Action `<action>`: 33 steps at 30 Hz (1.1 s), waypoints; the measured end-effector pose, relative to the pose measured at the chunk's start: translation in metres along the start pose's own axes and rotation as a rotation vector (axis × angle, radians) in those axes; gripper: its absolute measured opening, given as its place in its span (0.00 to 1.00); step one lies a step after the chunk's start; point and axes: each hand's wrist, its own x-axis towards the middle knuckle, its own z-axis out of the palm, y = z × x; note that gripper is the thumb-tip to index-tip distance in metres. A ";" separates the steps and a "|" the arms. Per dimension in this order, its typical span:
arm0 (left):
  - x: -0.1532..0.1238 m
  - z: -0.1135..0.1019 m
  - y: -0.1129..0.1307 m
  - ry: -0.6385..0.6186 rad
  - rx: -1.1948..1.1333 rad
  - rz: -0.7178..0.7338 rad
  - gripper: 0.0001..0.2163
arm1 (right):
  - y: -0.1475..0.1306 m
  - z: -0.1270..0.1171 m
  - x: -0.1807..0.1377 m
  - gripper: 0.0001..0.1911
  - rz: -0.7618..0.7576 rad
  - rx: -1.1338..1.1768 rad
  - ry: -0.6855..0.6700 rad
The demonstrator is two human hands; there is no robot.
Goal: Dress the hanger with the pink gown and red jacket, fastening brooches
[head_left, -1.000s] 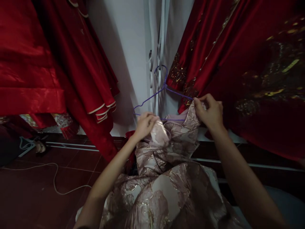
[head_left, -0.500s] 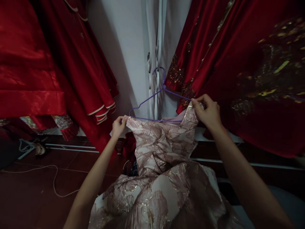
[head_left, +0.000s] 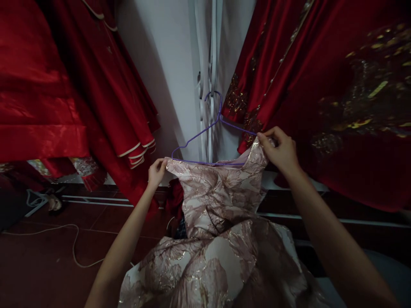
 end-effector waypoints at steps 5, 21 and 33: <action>-0.002 -0.001 -0.003 0.019 -0.037 0.009 0.17 | 0.003 0.001 0.001 0.13 0.004 -0.002 -0.001; 0.029 0.002 0.009 0.023 -0.023 0.096 0.17 | 0.005 0.001 0.002 0.14 0.014 0.011 -0.013; 0.083 0.032 0.087 -0.324 -0.219 0.261 0.21 | 0.011 0.010 -0.001 0.13 0.036 0.105 -0.047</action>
